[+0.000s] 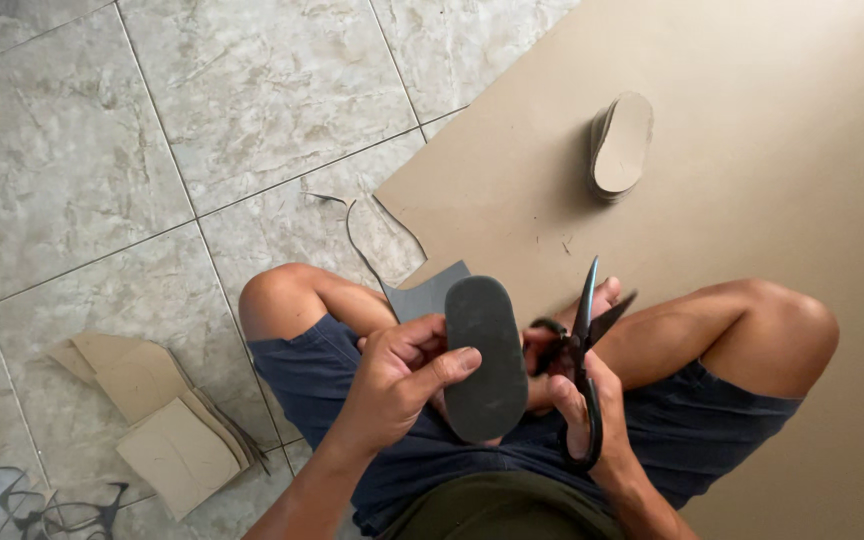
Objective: The person sits on the floor and cuts insole shapes from a large sheet of cardboard-like material, using scissors to trim along pre-drawn outlines. They trim the edges of each cut piece, set finished insoles on a growing stack, and discard scrap pieces aside.
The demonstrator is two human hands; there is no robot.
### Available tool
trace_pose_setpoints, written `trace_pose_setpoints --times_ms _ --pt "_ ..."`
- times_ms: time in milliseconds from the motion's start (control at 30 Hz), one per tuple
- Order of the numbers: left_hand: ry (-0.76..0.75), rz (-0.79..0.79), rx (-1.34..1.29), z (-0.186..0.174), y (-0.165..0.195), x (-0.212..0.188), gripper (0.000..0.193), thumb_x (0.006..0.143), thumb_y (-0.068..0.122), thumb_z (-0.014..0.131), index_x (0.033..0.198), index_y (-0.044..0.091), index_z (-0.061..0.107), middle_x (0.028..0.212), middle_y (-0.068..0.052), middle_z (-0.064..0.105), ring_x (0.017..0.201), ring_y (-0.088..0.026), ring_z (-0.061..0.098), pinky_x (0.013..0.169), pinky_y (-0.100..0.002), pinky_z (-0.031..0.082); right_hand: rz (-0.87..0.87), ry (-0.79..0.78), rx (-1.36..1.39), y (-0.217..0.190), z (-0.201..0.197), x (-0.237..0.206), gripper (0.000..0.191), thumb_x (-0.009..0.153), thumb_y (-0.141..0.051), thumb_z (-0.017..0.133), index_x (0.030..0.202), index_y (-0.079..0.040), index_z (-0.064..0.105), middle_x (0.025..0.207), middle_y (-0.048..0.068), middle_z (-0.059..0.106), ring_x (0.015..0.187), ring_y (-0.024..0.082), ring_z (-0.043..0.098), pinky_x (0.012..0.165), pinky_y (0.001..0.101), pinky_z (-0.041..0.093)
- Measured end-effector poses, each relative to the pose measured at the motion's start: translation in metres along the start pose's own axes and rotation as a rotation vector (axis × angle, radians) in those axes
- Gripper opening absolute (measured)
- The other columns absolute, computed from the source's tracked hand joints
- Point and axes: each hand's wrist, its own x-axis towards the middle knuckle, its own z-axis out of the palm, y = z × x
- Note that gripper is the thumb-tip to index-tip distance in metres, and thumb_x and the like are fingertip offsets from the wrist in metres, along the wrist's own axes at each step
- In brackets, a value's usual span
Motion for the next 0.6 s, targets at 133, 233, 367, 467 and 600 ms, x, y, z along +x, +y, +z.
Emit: trace_pose_setpoints --times_ms 133,233,367,467,600 --pt "-0.057 0.010 -0.092 -0.006 -0.005 0.004 0.028 0.097 0.005 0.065 0.122 -0.008 0.065 0.112 -0.011 0.074 0.103 -0.014 0.069 0.094 -0.029 0.056 0.333 -0.017 -0.249 0.014 -0.010 0.009 0.033 0.091 -0.024 0.072 0.078 0.007 0.072 0.053 0.007 0.059 0.044 0.013 0.052 0.042 0.0297 0.036" --pt "-0.073 0.043 -0.081 -0.008 -0.011 0.009 0.028 0.097 0.003 0.065 0.124 -0.007 0.064 0.113 -0.010 0.073 0.104 -0.014 0.068 0.094 -0.030 0.055 0.312 0.002 -0.196 0.030 -0.015 0.006 0.028 0.090 -0.025 0.071 0.081 0.002 0.074 0.053 0.006 0.059 0.045 0.012 0.053 0.042 0.0295 0.040" --pt "-0.060 0.283 0.313 -0.003 -0.020 0.013 0.032 0.093 0.001 0.066 0.125 0.000 0.066 0.120 -0.013 0.071 0.117 -0.023 0.064 0.106 -0.039 0.049 0.318 -0.102 0.243 0.056 -0.026 0.000 0.031 0.093 -0.031 0.064 0.084 -0.003 0.073 0.059 0.006 0.064 0.047 0.014 0.059 0.044 0.0305 0.047" --pt "-0.043 0.883 1.096 0.011 -0.030 0.017 0.046 0.082 0.006 0.069 0.127 0.013 0.065 0.131 -0.015 0.066 0.134 -0.033 0.056 0.118 -0.049 0.041 0.326 -0.057 0.686 0.072 -0.034 -0.005 0.025 0.094 -0.029 0.066 0.089 -0.005 0.068 0.070 0.005 0.066 0.055 0.016 0.062 0.048 0.0321 0.048" --pt "0.054 0.878 1.190 0.020 -0.048 0.030 0.057 0.084 0.010 0.067 0.141 0.007 0.055 0.149 -0.028 0.046 0.142 -0.043 0.041 0.117 -0.055 0.034 0.016 0.069 0.359 0.074 -0.042 -0.007 0.014 0.092 -0.008 0.073 0.099 0.004 0.070 0.084 0.003 0.068 0.072 0.010 0.060 0.065 0.0249 0.047"
